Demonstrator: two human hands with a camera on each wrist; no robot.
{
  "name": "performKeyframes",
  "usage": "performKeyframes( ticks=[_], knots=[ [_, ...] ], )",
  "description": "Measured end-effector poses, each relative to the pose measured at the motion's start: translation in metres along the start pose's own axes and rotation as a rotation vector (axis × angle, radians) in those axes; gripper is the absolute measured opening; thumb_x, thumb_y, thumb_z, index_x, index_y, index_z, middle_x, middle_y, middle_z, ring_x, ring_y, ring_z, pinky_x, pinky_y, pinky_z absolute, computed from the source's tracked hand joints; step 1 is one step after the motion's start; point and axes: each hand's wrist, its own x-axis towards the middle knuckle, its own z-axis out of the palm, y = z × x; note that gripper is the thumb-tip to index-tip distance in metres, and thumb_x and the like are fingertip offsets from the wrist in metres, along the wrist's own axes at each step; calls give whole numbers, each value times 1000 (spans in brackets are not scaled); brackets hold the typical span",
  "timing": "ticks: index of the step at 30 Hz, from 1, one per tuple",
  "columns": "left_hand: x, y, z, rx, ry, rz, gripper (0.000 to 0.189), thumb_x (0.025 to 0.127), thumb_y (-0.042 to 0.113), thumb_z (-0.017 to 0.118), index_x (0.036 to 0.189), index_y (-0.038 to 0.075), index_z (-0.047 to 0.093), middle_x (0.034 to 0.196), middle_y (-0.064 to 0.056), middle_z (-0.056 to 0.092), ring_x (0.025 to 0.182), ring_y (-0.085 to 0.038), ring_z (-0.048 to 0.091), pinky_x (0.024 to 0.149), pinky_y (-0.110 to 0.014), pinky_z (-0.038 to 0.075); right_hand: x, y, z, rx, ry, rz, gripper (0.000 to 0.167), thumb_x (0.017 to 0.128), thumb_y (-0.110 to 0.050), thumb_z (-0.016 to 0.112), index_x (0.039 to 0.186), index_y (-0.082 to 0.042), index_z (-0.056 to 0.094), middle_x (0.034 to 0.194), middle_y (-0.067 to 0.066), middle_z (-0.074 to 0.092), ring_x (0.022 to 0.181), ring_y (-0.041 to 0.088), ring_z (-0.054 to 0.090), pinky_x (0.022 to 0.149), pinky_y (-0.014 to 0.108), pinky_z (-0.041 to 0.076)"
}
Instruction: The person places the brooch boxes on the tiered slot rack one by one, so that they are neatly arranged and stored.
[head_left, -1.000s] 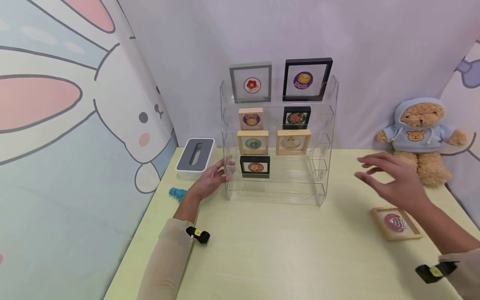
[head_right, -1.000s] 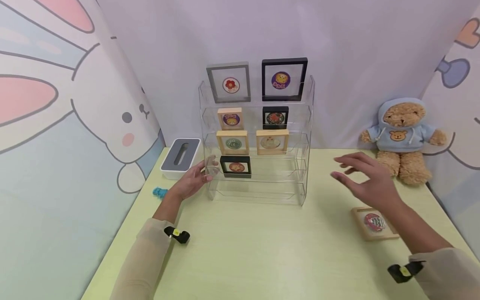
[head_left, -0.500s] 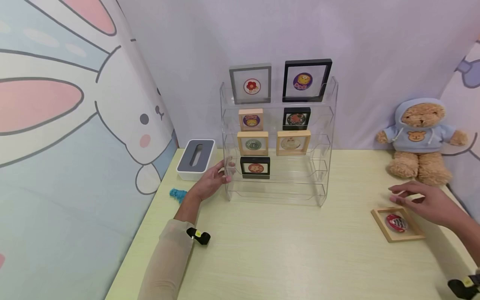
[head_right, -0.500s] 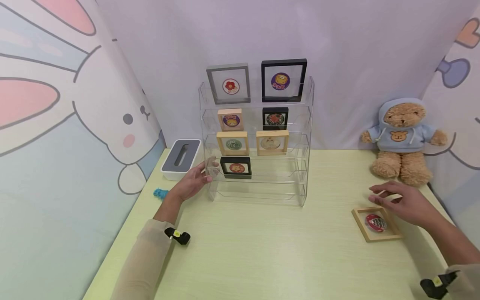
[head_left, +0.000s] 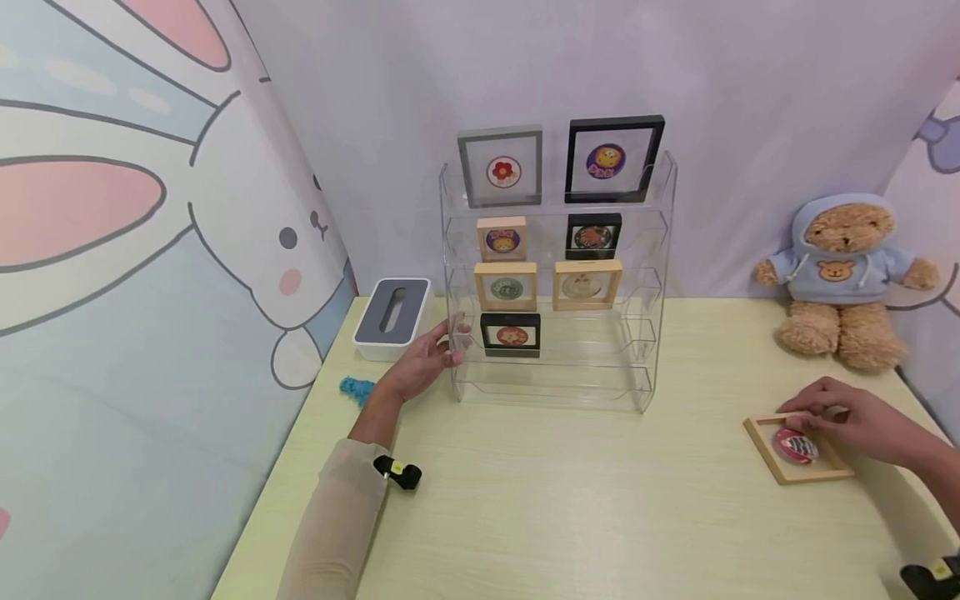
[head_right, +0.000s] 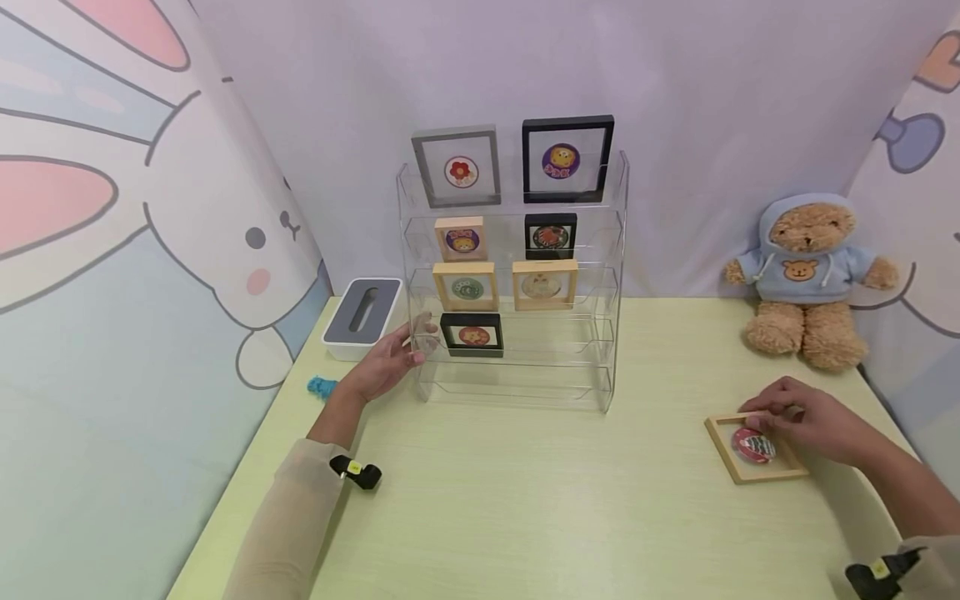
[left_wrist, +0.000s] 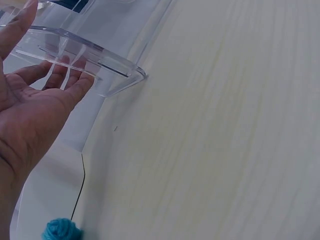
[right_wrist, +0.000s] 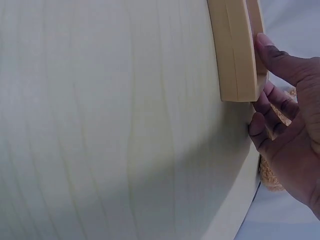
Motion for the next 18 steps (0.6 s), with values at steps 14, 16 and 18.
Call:
performKeyframes(
  ticks=[14, 16, 18],
  knots=[
    [0, 1, 0, 8, -5, -1, 91, 104, 31, 79, 175, 11, 25, 176, -23, 36, 166, -42, 32, 131, -54, 31, -5, 2, 5, -64, 65, 19, 11, 102, -9, 79, 110, -16, 83, 99, -22, 67, 86, -12, 57, 66, 19, 49],
    [0, 1, 0, 0, -3, -3, 94, 103, 33, 81, 175, 11, 25, 176, -23, 36, 166, -42, 31, 131, -56, 30, -5, 0, 3, -72, 64, 35, 9, 103, -11, 78, 111, -14, 82, 97, -24, 69, 85, -14, 58, 65, 20, 49],
    [0, 1, 0, -4, -2, -5, 96, 102, 35, 82, 175, 11, 25, 176, -23, 36, 166, -42, 31, 131, -56, 30, -5, -2, 1, -83, 57, 55, 10, 104, -14, 78, 113, -13, 82, 95, -25, 70, 83, -13, 59, 65, 21, 50]
  ],
)
